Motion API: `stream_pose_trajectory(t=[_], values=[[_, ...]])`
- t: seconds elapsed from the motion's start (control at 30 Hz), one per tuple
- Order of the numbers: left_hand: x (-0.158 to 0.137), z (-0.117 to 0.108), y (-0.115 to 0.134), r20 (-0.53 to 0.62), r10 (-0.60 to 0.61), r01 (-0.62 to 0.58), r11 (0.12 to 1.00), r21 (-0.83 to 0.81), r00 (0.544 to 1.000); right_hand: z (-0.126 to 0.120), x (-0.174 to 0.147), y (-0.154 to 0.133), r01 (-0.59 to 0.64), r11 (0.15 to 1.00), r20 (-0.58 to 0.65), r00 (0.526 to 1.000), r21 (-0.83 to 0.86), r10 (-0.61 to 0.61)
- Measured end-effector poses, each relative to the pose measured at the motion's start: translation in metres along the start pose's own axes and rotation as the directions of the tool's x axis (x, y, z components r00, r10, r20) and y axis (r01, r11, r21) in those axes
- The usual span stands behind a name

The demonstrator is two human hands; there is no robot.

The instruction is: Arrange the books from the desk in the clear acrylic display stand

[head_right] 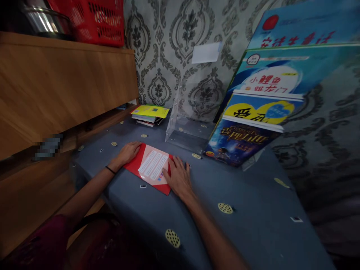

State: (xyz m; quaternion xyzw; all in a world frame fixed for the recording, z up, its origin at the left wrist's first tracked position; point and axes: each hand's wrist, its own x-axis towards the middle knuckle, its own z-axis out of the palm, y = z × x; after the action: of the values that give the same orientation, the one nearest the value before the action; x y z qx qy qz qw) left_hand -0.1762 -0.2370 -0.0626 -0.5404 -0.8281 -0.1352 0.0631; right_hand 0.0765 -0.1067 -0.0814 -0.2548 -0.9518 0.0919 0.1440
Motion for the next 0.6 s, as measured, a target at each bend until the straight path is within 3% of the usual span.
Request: stream_pose_trajectory(t=[0.3, 0.47, 0.6], values=[[0.004, -0.002, 0.008, 0.06, 0.045, -0.05, 0.994, 0.1, 0.997, 0.024, -0.001, 0.024, 0.05, 0.999, -0.139, 0.989, -0.016, -0.052], [0.01, 0.0, 0.006, 0.1, 0.216, -0.229, 0.962, 0.15, 0.971, 0.045, 0.001, 0.045, 0.124, 0.99, -0.264, 0.955, -0.062, -0.136], [0.012, 0.003, 0.002, 0.079, 0.359, -0.368, 0.908, 0.2, 0.93, 0.046, 0.016, 0.046, 0.207, 0.974, -0.312, 0.923, -0.09, -0.225]])
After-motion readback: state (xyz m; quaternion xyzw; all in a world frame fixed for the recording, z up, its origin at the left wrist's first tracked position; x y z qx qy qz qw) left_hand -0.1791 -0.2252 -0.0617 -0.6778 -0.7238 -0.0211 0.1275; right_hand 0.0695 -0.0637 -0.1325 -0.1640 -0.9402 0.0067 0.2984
